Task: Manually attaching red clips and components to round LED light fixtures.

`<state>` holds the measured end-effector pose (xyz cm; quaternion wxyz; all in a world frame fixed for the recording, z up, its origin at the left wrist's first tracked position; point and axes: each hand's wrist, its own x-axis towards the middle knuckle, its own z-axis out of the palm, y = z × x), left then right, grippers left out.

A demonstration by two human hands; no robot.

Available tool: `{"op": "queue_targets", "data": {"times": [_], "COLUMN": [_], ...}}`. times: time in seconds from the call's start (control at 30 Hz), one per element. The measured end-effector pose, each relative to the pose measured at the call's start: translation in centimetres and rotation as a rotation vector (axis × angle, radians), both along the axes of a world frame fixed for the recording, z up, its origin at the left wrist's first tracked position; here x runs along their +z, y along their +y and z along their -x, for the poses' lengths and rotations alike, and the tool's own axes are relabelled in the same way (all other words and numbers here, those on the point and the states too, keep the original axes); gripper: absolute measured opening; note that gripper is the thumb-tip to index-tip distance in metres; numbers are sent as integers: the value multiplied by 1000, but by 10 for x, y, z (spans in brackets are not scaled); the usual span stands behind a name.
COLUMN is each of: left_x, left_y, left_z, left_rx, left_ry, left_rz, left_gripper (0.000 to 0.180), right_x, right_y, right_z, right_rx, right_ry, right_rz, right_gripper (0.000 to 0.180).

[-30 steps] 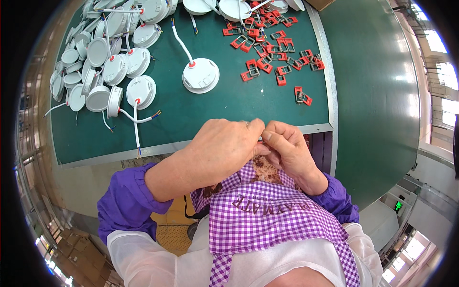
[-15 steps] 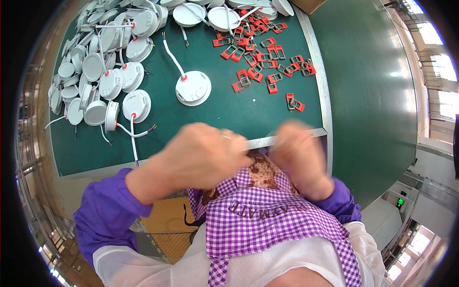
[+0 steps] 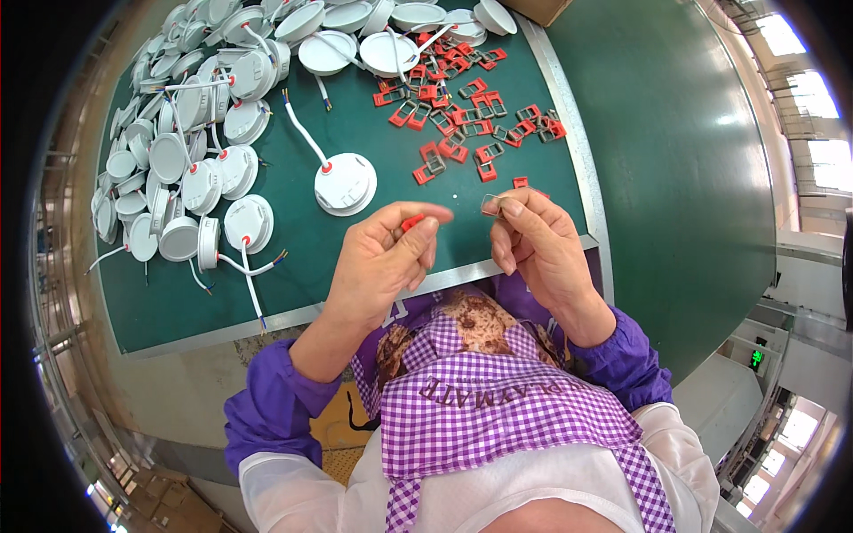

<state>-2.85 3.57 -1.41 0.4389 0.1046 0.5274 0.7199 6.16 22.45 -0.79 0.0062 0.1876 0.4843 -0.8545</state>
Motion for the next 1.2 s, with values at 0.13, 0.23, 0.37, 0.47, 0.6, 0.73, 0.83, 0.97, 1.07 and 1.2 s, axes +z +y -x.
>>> {"op": "queue_targets", "data": {"times": [0.13,0.23,0.37,0.47,0.6,0.73,0.83,0.97,1.07,1.2], "left_x": [0,0,-2,-7,-12,-15,-19,-29,-32,-28], "left_y": [7,8,9,9,11,16,18,18,16,19], "left_z": [-4,-6,-7,-8,-11,-15,-19,-25,-27,-30], "left_rx": [124,148,159,171,177,200,179,166,95,136], "left_ry": [-129,-217,-278,-262,-205,-244,-294,-381,-407,-379], "left_rz": [18,-10,-59,-61,-81,-120,-146,-166,-231,-215], "left_gripper": [35,40,40,39,37,36,32,26,24,24], "right_x": [-6,-7,-6,-7,-9,-12,-15,-17,-27,-32], "right_y": [-6,-8,-10,-10,-10,-10,-10,-9,-4,-8], "right_z": [-2,0,1,1,0,0,-1,-1,-5,-7], "right_rx": [16,22,24,23,37,37,25,18,74,7], "right_ry": [-26,-28,-54,-37,-15,21,25,-2,-36,-34], "right_rz": [-41,-10,20,26,68,246,389,457,197,-568], "right_gripper": [22,21,21,22,21,19,18,17,16,14]}}
